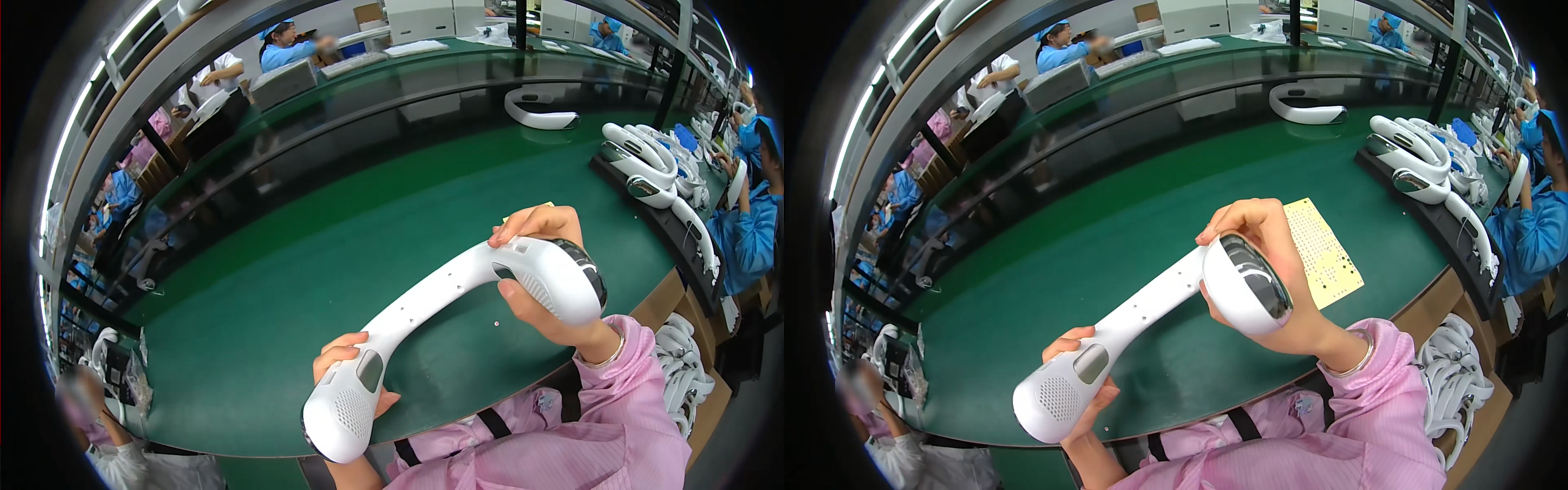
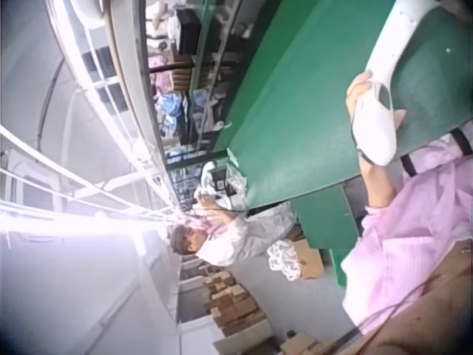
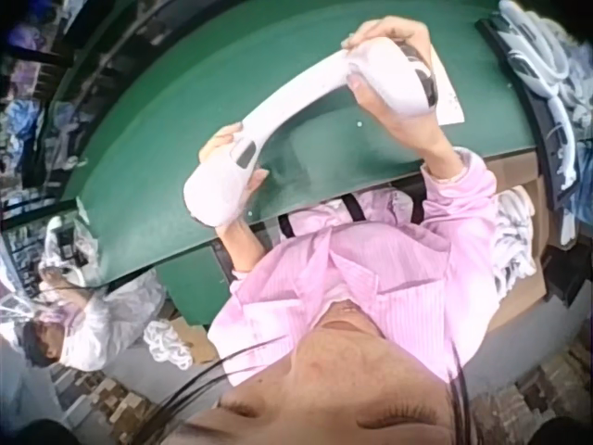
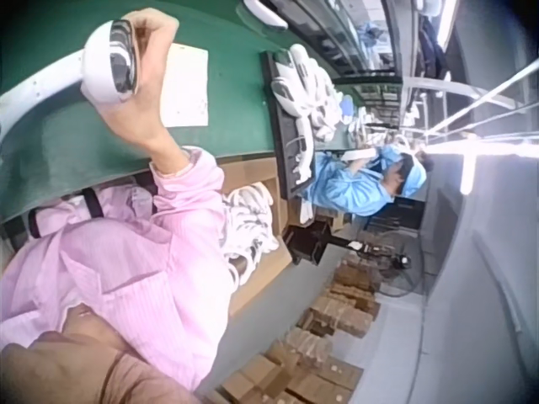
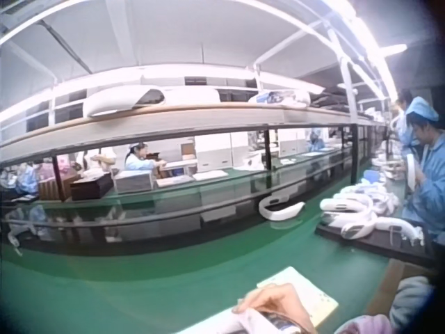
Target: Inspecting and testing white U-shaped neck massagers on a factory production line.
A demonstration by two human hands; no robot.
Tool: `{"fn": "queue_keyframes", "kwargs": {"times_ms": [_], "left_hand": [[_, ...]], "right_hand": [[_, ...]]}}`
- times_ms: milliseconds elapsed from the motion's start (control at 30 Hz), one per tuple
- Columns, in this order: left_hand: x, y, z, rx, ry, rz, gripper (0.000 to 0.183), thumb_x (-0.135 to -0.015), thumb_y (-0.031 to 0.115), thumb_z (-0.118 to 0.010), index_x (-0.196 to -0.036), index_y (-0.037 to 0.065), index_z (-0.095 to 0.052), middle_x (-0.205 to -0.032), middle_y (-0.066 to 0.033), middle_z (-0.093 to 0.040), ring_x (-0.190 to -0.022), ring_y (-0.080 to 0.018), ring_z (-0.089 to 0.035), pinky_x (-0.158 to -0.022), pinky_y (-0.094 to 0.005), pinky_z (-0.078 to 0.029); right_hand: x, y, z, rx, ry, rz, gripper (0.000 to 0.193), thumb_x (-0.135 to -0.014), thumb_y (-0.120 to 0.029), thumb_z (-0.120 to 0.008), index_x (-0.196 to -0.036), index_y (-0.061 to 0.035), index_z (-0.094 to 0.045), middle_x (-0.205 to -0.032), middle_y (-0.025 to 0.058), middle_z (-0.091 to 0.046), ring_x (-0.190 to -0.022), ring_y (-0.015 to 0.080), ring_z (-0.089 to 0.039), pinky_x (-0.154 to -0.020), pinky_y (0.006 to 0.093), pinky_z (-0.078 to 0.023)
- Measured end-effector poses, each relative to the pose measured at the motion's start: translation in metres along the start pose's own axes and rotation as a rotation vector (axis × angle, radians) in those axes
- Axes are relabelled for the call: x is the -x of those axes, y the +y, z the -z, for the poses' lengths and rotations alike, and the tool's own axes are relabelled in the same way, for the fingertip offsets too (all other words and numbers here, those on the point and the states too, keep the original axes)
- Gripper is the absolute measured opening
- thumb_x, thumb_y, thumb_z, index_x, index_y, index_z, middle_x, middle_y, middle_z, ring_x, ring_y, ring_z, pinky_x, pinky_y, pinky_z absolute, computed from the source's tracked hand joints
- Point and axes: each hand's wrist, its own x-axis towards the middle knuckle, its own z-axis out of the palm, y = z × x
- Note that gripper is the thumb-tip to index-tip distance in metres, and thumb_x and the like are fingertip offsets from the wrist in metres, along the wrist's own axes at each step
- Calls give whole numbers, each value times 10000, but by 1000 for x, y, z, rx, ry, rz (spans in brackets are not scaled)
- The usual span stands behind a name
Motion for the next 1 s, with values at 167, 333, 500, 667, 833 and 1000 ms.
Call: {"fn": "queue_keyframes", "kwargs": {"times_ms": [167,333,500,667,833,1000], "left_hand": [[-1,6,5,198,83,199,709,-516,149,-859,-1103,29,-481,-1076,-98,-517,-976,-219,-536,-802,-356,-460],[-27,3,-12,402,336,330,560,-804,508,-581,-1005,-5,-485,-845,-80,-509,-709,-156,-513,-646,-311,-446],[-35,-1,-14,924,342,714,578,-885,578,-431,-905,2,-463,-690,-61,-446,-481,-116,-397,-368,-218,-346],[-36,-4,-11,1007,306,786,589,-891,585,-405,-906,-1,-463,-687,-57,-437,-483,-118,-392,-377,-225,-355],[-39,-4,-12,1007,290,817,629,-902,586,-373,-956,-30,-495,-681,-54,-431,-501,-125,-401,-392,-231,-353],[-35,-9,-7,1027,279,782,612,-924,559,-346,-983,-31,-497,-692,-63,-474,-519,-131,-435,-404,-241,-364]], "right_hand": [[-7,-7,1,26,-104,-275,492,-744,-115,-719,-1129,-30,-425,-945,59,-523,-863,120,-518,-752,256,-439],[-15,10,-3,-356,-164,-778,554,-864,-537,-525,-1068,-35,-410,-824,43,-506,-705,99,-538,-623,253,-474],[-17,11,-4,-524,-95,-995,539,-886,-563,-448,-1029,-45,-414,-808,50,-505,-657,114,-545,-592,259,-490],[-14,17,-6,-597,-29,-1066,479,-905,-519,-450,-1020,-54,-468,-789,48,-516,-646,132,-548,-594,280,-498],[-10,23,-3,-677,52,-1099,430,-918,-479,-453,-993,-63,-530,-774,51,-541,-650,149,-559,-587,306,-507],[-10,23,-12,-629,82,-1065,356,-885,-324,-579,-1054,-39,-448,-825,54,-539,-642,131,-551,-554,294,-500]]}}
